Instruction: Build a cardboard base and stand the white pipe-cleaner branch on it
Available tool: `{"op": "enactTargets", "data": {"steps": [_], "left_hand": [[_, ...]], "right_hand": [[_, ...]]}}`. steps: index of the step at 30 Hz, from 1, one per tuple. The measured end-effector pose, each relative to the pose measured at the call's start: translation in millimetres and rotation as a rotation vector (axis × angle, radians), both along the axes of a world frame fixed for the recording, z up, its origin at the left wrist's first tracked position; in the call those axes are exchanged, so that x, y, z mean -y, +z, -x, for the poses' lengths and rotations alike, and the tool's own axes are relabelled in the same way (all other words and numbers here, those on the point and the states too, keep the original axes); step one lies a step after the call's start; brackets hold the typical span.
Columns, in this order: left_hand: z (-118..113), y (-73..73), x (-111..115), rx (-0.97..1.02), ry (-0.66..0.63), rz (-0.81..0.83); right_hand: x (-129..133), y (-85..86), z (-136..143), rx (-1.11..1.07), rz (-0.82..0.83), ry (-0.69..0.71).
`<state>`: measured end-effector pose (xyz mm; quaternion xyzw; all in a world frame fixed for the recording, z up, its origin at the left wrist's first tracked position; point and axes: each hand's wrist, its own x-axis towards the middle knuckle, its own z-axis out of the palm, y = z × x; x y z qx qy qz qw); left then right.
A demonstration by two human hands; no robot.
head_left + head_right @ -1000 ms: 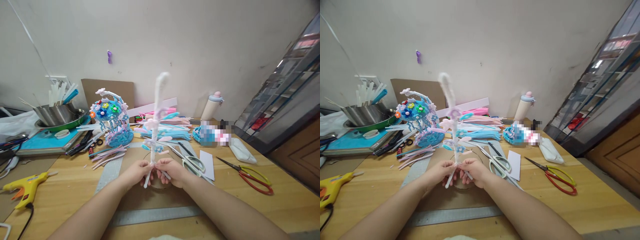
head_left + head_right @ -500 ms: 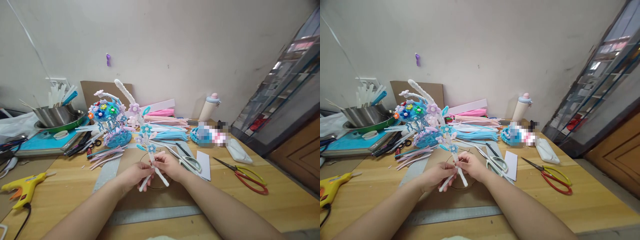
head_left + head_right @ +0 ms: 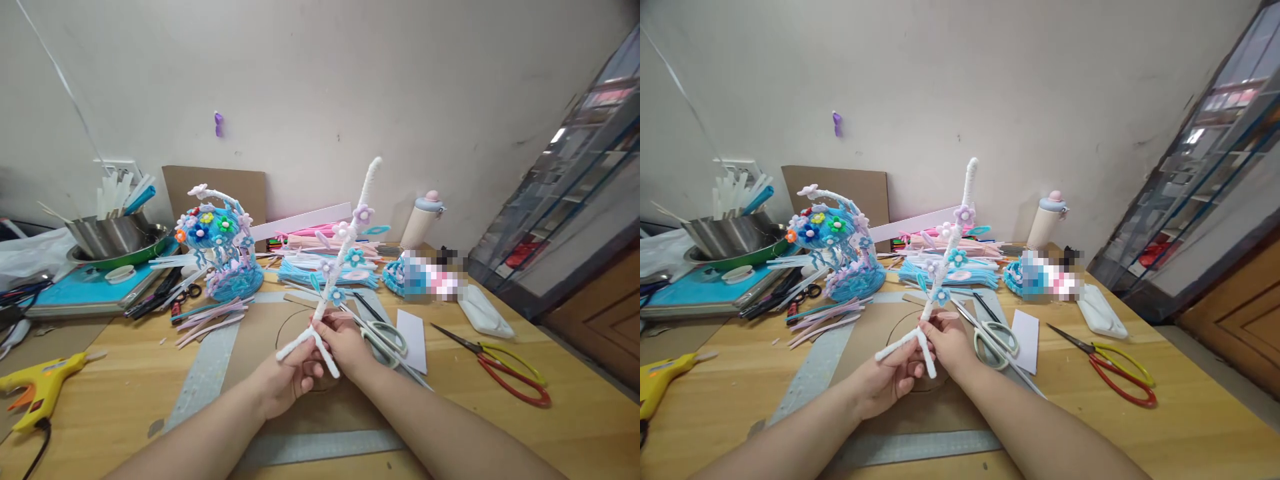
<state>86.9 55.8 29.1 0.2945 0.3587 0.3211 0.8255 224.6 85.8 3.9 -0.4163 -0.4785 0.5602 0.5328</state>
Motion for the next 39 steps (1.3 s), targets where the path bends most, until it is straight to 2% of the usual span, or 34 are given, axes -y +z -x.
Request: {"op": "enactTargets", "data": {"steps": [2,5,11,13,19,26,29,33,36,39], "left_hand": [[-3,-1.4,-1,0.018,0.043,0.025],[1,-0.5,-4,0.041,0.023,0.053],[21,11.0,-11,0.028,-0.177,0.091],[26,12.8,-12,-0.010,-0.230,0.110],[30,16.0,-11,-0.164,-0.289,0.082],[31,35.1,-12,-0.340,-0.367,-0.005],[28,40.5,-14,-0.467,-0.402,-0.086],[22,43.8,-19,-0.701,-0.443,-0.289],[19,45.7,-22,-0.913,-0.408,-0.493],[18,45.8,-24,-1.098,-0.312,-0.723]], "right_hand": [[3,1.2,3,-0.008,-0.007,0.014],[6,6.9,0,-0.008,-0.028,0.076],[6,21.4,-17,-0.012,-0.076,0.366],[4,23.8,-20,-0.022,-0.085,0.412],[3,30.1,-23,0.001,-0.089,0.412],[6,33.0,-22,0.053,-0.118,0.366],[6,27.1,-19,0.061,-0.121,0.343],[5,18.6,-14,0.057,-0.109,0.309],[4,14.8,-11,0.045,-0.079,0.271],[2,13.6,-9,0.027,-0.051,0.222]]}}
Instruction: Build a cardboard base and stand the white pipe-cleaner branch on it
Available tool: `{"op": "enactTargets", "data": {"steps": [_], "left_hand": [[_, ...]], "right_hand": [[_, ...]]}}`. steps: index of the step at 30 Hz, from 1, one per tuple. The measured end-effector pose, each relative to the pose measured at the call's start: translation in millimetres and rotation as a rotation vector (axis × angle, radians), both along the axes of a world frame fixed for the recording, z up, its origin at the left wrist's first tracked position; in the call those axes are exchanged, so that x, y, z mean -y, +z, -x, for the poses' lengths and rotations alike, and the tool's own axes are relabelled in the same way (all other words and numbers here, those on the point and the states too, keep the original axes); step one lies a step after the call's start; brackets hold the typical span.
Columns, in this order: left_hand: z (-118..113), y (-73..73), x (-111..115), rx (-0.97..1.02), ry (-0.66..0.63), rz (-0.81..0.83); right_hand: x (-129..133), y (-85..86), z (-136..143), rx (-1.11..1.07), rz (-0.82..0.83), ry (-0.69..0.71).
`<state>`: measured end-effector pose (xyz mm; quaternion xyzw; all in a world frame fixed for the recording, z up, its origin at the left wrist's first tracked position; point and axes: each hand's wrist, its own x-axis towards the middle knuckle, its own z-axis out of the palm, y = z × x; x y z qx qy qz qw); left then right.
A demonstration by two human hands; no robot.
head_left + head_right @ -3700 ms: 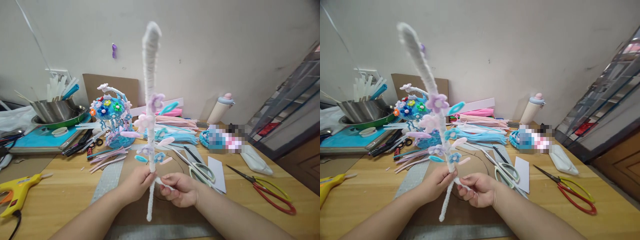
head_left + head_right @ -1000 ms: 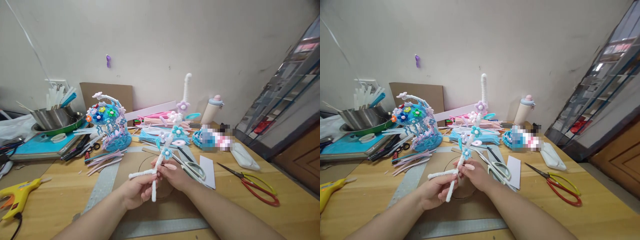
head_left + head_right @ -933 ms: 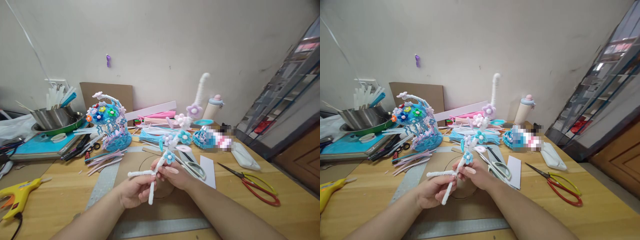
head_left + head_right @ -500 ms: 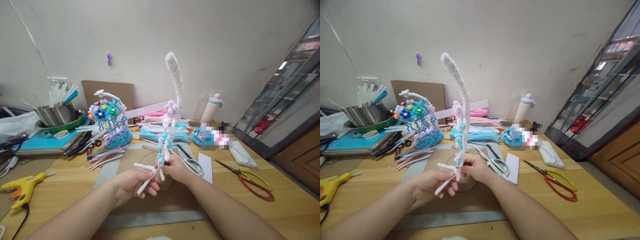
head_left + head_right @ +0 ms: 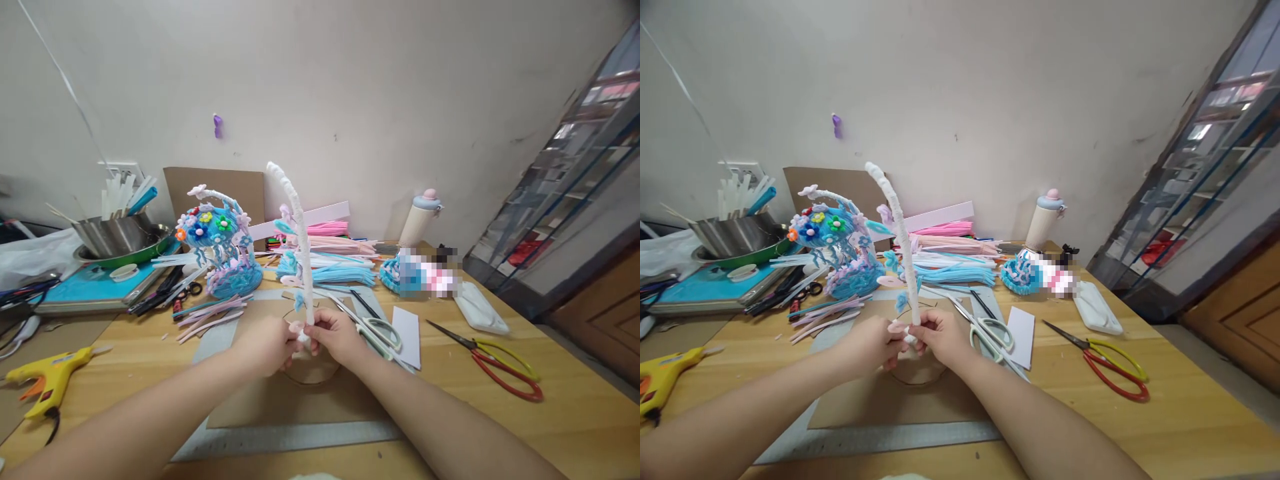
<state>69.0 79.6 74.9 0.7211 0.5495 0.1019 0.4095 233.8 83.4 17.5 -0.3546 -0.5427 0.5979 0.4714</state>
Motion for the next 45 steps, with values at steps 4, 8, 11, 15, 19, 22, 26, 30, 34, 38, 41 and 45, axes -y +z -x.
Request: {"op": "enactTargets", "data": {"steps": [4,8,11,15,19,22,26,30,34,38,41,45], "left_hand": [[0,-6.2,-1,-0.081,-0.014,-0.294],[-1,-13.8,-4,-0.146,-0.040,-0.413],[-1,-13.2,-8,-0.176,-0.030,-0.459],[1,-9.7,-12,-0.189,-0.039,-0.480],[0,-11.9,-8,-0.170,-0.030,-0.484],[2,-8.8,0,-0.120,0.010,-0.483],[16,6.5,3,0.012,0.120,-0.463],[26,8.9,-7,0.154,0.259,-0.368],[15,-11.4,-11,0.266,0.112,-0.022],[-1,-32.3,-6,0.313,0.072,0.105],[-4,-40.1,-6,0.286,0.111,0.051],[8,-45.9,-10,0.220,0.206,-0.206]], "right_hand": [[-3,-1.6,1,-0.026,0.023,-0.062],[-7,-6.1,1,-0.040,0.034,-0.118],[-9,-7.1,-1,-0.037,0.028,-0.150],[-10,-4.4,-3,-0.021,0.011,-0.171],[-10,-3.5,-3,0.000,-0.005,-0.162],[-10,-3.7,-5,0.033,-0.040,-0.126],[-10,-2.2,-10,0.084,-0.102,-0.064],[-11,2.5,-18,0.132,-0.149,-0.022],[-12,4.3,-21,0.167,-0.180,0.061],[-15,0.0,-19,0.217,-0.175,0.064],[-18,-2.6,-19,0.269,-0.154,-0.001],[-27,-1.6,-25,0.344,-0.162,-0.101]]}}
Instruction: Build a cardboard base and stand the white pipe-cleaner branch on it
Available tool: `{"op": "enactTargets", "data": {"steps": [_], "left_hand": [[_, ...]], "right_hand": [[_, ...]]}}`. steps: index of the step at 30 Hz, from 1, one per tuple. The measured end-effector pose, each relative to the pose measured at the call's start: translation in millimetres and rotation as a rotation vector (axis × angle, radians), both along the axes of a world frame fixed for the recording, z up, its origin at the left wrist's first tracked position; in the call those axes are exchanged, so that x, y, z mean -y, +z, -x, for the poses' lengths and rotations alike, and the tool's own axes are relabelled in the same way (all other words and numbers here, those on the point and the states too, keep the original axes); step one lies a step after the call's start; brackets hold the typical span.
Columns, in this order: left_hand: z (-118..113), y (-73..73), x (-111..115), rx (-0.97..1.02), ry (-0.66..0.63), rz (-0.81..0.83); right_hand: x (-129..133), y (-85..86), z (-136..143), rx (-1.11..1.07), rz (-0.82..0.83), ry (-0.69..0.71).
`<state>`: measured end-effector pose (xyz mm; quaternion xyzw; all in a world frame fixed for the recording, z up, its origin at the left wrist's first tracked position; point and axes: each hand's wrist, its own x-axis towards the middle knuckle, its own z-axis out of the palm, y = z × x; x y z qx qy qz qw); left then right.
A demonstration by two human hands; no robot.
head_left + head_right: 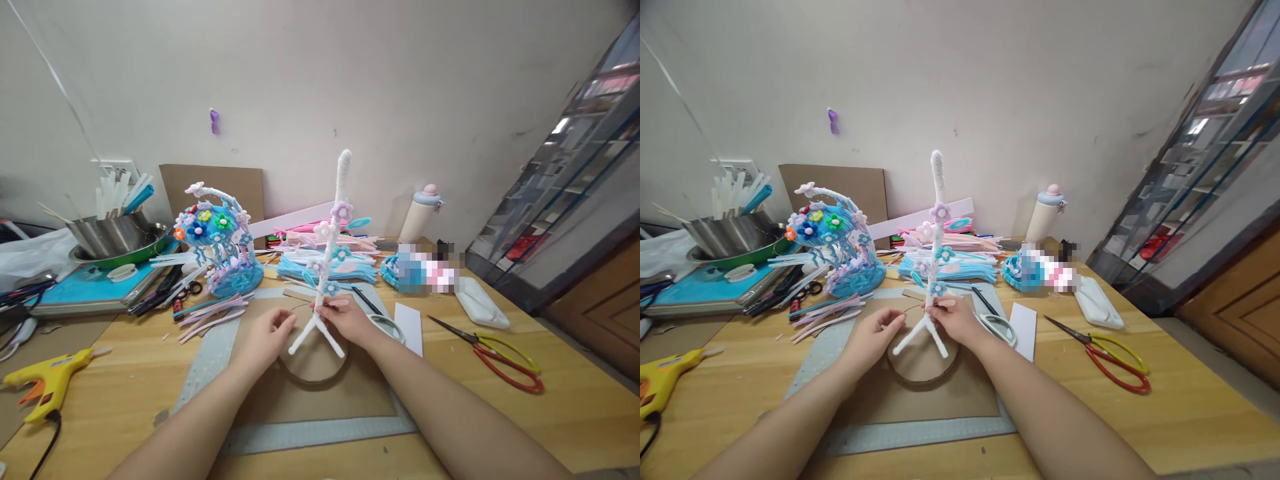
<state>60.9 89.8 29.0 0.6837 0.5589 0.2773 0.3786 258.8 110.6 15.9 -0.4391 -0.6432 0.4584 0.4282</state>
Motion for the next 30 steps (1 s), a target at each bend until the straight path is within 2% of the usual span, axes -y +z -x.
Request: {"op": "enactTargets", "data": {"steps": [3,9,14,17,19,22,26,30], "left_hand": [[11,-6.8,-4,-0.089,0.000,-0.140],[22,-17.3,-13,-0.236,-0.110,-0.241],[22,-7.3,-9,-0.313,-0.116,-0.372],[14,0.1,6,-0.347,-0.220,-0.444],[8,0.9,15,-0.368,-0.291,-0.464],[3,-3.7,20,-0.397,-0.323,-0.467],[12,-9.4,8,-0.430,-0.317,-0.455],[21,-9.8,-5,-0.473,-0.397,-0.453]], "right_hand": [[-11,0.2,-1,0.069,-0.029,-0.014],[-37,-9.8,9,0.240,-0.006,0.111],[-44,-12.4,10,0.350,-0.017,0.139],[-42,-11.8,10,0.389,-0.044,0.130],[-41,-12.7,10,0.415,-0.060,0.124],[-41,-15.8,9,0.446,-0.081,0.121],[-42,-19.4,9,0.461,-0.124,0.120],[-43,-19.5,9,0.474,-0.178,0.096]]}}
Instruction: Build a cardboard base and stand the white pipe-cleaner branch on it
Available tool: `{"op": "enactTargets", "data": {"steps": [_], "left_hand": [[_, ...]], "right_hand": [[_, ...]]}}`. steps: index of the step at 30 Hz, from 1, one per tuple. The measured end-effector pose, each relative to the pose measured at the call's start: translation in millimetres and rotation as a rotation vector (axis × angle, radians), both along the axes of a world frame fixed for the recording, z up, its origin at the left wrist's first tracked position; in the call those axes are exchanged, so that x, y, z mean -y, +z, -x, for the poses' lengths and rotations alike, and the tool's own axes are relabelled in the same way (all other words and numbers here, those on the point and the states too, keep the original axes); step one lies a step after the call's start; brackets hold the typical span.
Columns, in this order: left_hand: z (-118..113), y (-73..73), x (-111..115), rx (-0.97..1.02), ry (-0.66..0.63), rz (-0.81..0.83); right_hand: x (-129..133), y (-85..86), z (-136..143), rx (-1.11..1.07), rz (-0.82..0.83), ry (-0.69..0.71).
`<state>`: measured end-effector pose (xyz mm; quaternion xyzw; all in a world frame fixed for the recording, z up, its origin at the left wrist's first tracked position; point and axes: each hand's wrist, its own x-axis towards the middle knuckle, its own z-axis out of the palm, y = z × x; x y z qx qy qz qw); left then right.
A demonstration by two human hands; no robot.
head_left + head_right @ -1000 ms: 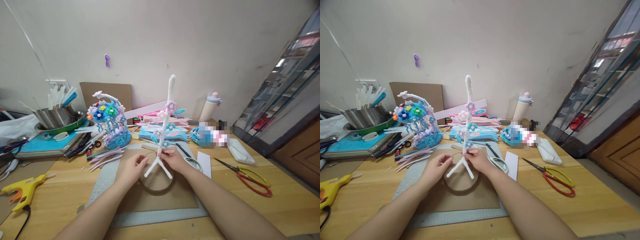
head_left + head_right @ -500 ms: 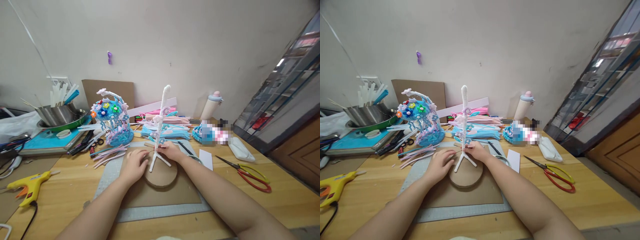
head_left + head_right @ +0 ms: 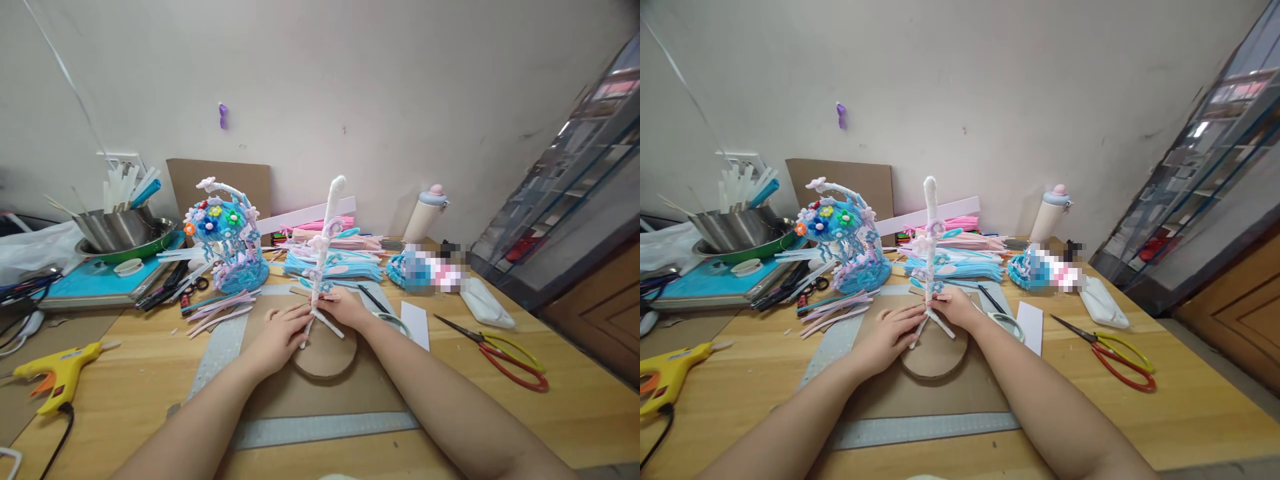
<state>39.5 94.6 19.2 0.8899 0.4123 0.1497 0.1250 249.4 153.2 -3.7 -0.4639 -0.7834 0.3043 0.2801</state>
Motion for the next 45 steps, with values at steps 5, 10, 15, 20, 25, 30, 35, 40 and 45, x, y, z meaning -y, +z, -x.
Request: {"op": "enactTargets", "data": {"steps": [5,10,15,20,25,30,35,40,45], "left_hand": [[1,-0.1,1,-0.057,-0.044,-0.036],[0,-1.4,4,-0.090,-0.048,-0.086],[-1,-5.2,4,-0.105,-0.052,-0.115],[-3,-8.8,7,-0.106,-0.056,-0.124],[-7,-7.9,13,-0.091,-0.033,-0.120],[-13,-9.9,17,-0.054,0.030,-0.106],[-10,-10.5,15,-0.017,0.023,-0.051],[-2,-8.3,11,0.017,-0.046,0.041],[2,-7.2,5,0.078,-0.056,0.124]], "right_hand": [[5,1.8,-1,0.007,-0.059,-0.080],[33,5.2,-7,0.009,-0.106,-0.132],[64,2.7,-9,0.023,-0.195,-0.100],[67,-7.1,-9,0.061,-0.266,-0.120],[70,-6.4,-6,0.090,-0.312,-0.125],[87,3.6,6,0.149,-0.336,-0.147],[112,7.8,16,0.246,-0.294,-0.142],[121,8.2,20,0.376,-0.229,-0.065],[120,14.5,18,0.459,-0.156,-0.017]]}}
